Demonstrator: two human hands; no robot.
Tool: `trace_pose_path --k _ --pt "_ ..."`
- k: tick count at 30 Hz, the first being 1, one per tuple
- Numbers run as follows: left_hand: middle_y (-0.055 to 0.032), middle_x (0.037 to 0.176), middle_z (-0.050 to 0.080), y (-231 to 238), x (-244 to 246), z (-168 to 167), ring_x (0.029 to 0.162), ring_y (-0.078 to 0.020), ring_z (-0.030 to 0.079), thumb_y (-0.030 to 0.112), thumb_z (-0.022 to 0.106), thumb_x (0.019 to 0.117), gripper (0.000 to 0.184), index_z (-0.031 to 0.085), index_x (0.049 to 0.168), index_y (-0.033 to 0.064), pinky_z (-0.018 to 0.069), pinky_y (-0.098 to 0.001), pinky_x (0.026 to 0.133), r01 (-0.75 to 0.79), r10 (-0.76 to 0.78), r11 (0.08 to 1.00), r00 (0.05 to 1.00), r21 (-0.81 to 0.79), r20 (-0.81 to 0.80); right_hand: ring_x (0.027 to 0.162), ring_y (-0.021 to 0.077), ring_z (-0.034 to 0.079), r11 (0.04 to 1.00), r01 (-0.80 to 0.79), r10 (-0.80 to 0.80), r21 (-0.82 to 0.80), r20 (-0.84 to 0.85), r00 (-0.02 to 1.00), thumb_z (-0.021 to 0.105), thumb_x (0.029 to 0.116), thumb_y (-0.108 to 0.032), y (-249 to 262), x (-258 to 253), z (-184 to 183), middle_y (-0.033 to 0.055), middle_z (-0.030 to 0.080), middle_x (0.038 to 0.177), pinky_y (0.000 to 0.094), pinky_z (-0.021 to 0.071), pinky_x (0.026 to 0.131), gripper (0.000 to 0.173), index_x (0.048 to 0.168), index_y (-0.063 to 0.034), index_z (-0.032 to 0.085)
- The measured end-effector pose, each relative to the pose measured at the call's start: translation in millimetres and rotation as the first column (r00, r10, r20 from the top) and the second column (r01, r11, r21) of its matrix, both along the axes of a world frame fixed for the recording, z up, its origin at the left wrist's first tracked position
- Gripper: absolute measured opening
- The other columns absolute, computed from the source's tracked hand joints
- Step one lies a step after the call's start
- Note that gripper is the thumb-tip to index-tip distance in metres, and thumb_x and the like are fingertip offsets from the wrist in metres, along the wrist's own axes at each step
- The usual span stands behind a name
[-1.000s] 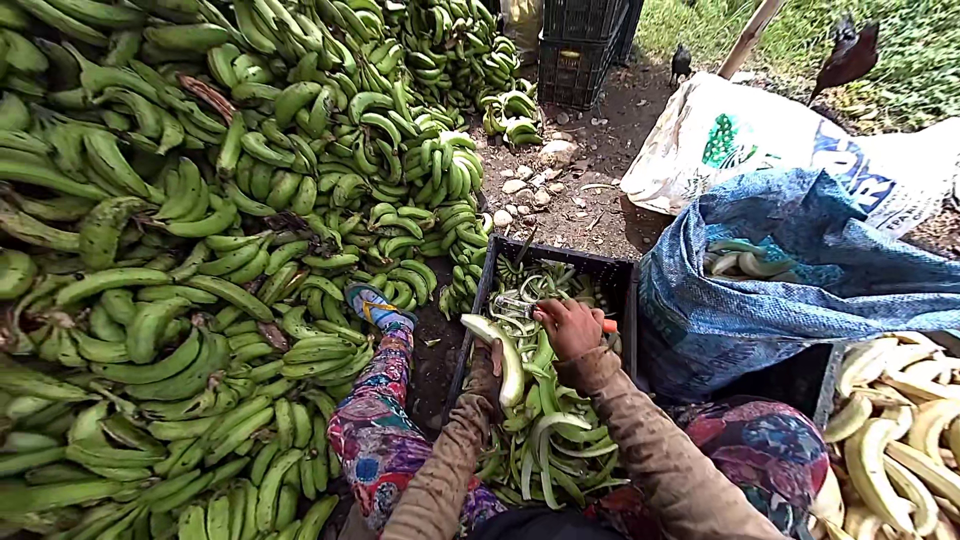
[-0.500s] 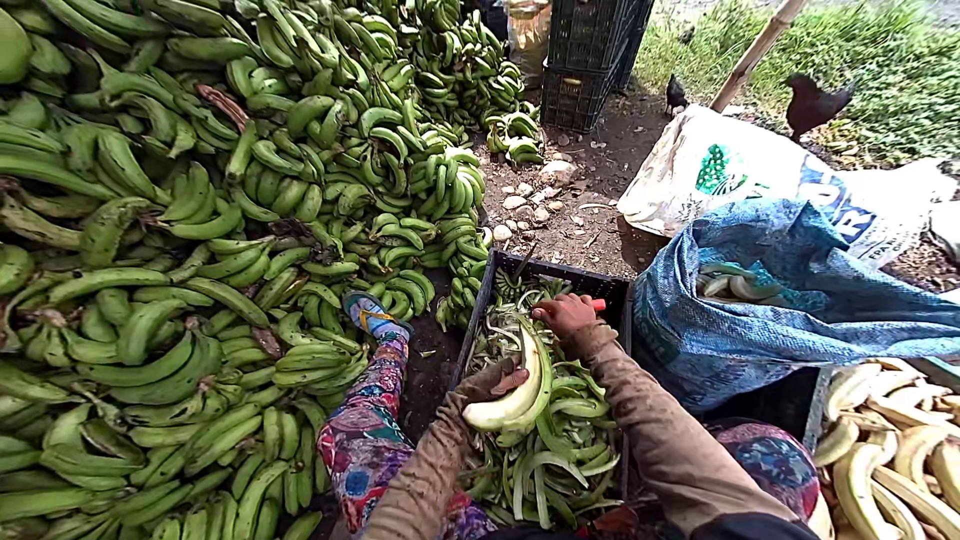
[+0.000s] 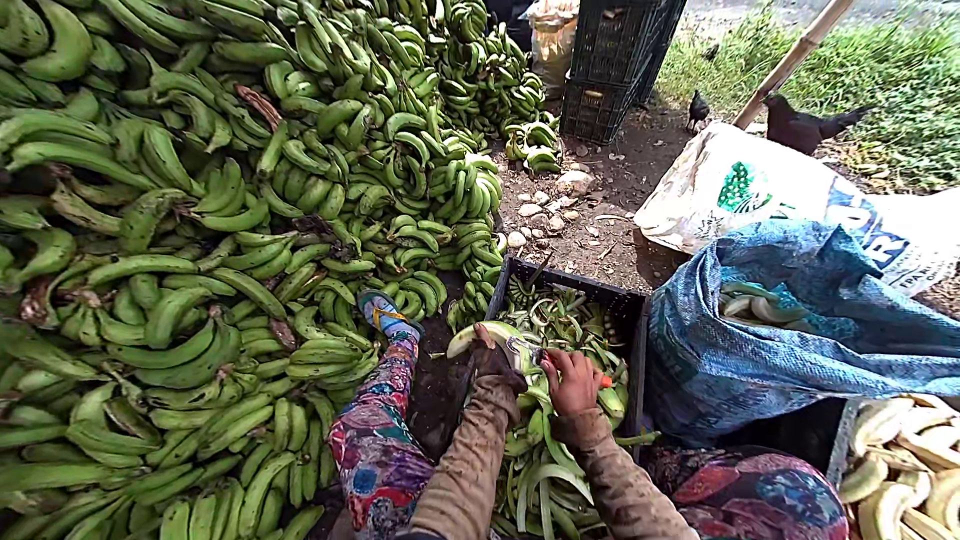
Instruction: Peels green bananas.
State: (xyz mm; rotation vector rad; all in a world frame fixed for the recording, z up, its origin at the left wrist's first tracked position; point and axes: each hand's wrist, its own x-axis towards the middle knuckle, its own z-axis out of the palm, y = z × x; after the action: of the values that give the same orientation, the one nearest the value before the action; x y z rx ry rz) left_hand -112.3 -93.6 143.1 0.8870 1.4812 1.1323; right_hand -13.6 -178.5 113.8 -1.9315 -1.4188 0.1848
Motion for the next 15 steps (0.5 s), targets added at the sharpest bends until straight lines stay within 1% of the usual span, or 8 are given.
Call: trace_pose_path --k 2,4,6,7,8,10,12,15 --pt "-0.0251 0.136 0.053 1 -19 -14 0.121 -0.0139 0.054 0.018 0.028 0.1127 0.045 0.04 0.142 -0.0134 0.042 -0.0266 0.105 0.395 -0.397 0.906 0.918 0.155 -0.017 0.114 0.0493 0.062 0.992 -0.091 0.095 -0.089 0.046 0.994 0.057 0.1042 -0.031 25 23 28 0.0279 0.069 0.116 0.0656 0.041 0.102 0.035 0.127 -0.01 0.074" --pt "-0.0188 0.129 0.059 -4 -43 -3 0.117 -0.0094 0.058 0.015 0.04 0.1079 0.042 0.044 0.139 -0.0124 0.0451 -0.0255 0.105 0.774 -0.749 0.624 0.632 0.109 -0.201 0.124 0.0455 0.059 0.933 -0.192 0.229 -0.304 0.088 0.969 0.048 0.1086 -0.036 54 46 58 0.0261 0.067 0.126 0.0618 0.0365 0.11 0.041 0.134 -0.0118 0.069" --pt "-0.024 0.125 0.062 1 -49 20 0.118 -0.0246 0.06 0.019 0.056 0.1034 0.042 0.053 0.132 -0.0115 0.0437 -0.0402 0.107 0.946 -0.876 0.277 0.176 -0.17 -0.449 0.135 0.0394 0.054 0.769 -0.233 0.382 -0.595 0.136 0.914 0.039 0.1112 -0.042 83 59 85 0.02 0.065 0.138 0.0604 0.0311 0.115 0.047 0.139 -0.0138 0.065" --pt "-0.0284 0.125 0.062 5 -46 27 0.122 -0.0352 0.059 0.023 0.06 0.1028 0.043 0.057 0.129 -0.0115 0.0414 -0.0499 0.109 0.942 -0.863 0.173 0.004 -0.287 -0.506 0.137 0.0375 0.053 0.684 -0.212 0.431 -0.698 0.152 0.889 0.036 0.1114 -0.045 94 62 93 0.0179 0.064 0.14 0.0609 0.0299 0.115 0.05 0.139 -0.0138 0.064" --pt "-0.03 0.127 0.061 8 -47 22 0.124 -0.0376 0.058 0.023 0.058 0.1033 0.045 0.055 0.131 -0.0122 0.041 -0.0518 0.109 0.94 -0.86 0.174 0.0 -0.293 -0.51 0.136 0.0375 0.054 0.649 -0.189 0.436 -0.737 0.156 0.886 0.036 0.1114 -0.046 99 63 98 0.0179 0.064 0.139 0.0623 0.0309 0.114 0.051 0.138 -0.0135 0.064" --pt "-0.0293 0.144 0.049 10 -57 1 0.134 -0.0265 0.052 0.016 0.041 0.1059 0.054 0.031 0.15 -0.0135 0.0399 -0.0375 0.114 0.873 -0.845 0.475 0.418 -0.11 -0.333 0.132 0.0392 0.057 0.727 -0.17 0.35 -0.665 0.147 0.925 0.038 0.1108 -0.046 97 65 97 0.0197 0.066 0.136 0.0633 0.0337 0.112 0.049 0.137 -0.0144 0.065" --pt "-0.0274 0.151 0.042 13 -49 -9 0.135 -0.024 0.048 0.018 0.024 0.113 0.048 0.027 0.154 -0.0073 0.038 -0.0353 0.114 0.523 -0.524 0.852 0.852 -0.025 -0.028 0.128 0.0414 0.06 0.84 -0.208 0.284 -0.501 0.08 0.955 0.043 0.1102 -0.043 78 55 83 0.0222 0.066 0.133 0.0633 0.0381 0.108 0.046 0.14 -0.015 0.063" --pt "-0.03 0.143 0.046 28 -39 -47 0.126 -0.0284 0.052 0.025 0.02 0.1135 0.051 0.035 0.147 -0.0112 0.0416 -0.0396 0.108 0.109 -0.124 0.99 0.974 0.088 0.191 0.118 0.0471 0.061 0.933 -0.294 0.29 -0.206 -0.046 0.956 0.055 0.1052 -0.033 33 22 37 0.0269 0.067 0.123 0.0669 0.0408 0.101 0.041 0.134 -0.007 0.067"
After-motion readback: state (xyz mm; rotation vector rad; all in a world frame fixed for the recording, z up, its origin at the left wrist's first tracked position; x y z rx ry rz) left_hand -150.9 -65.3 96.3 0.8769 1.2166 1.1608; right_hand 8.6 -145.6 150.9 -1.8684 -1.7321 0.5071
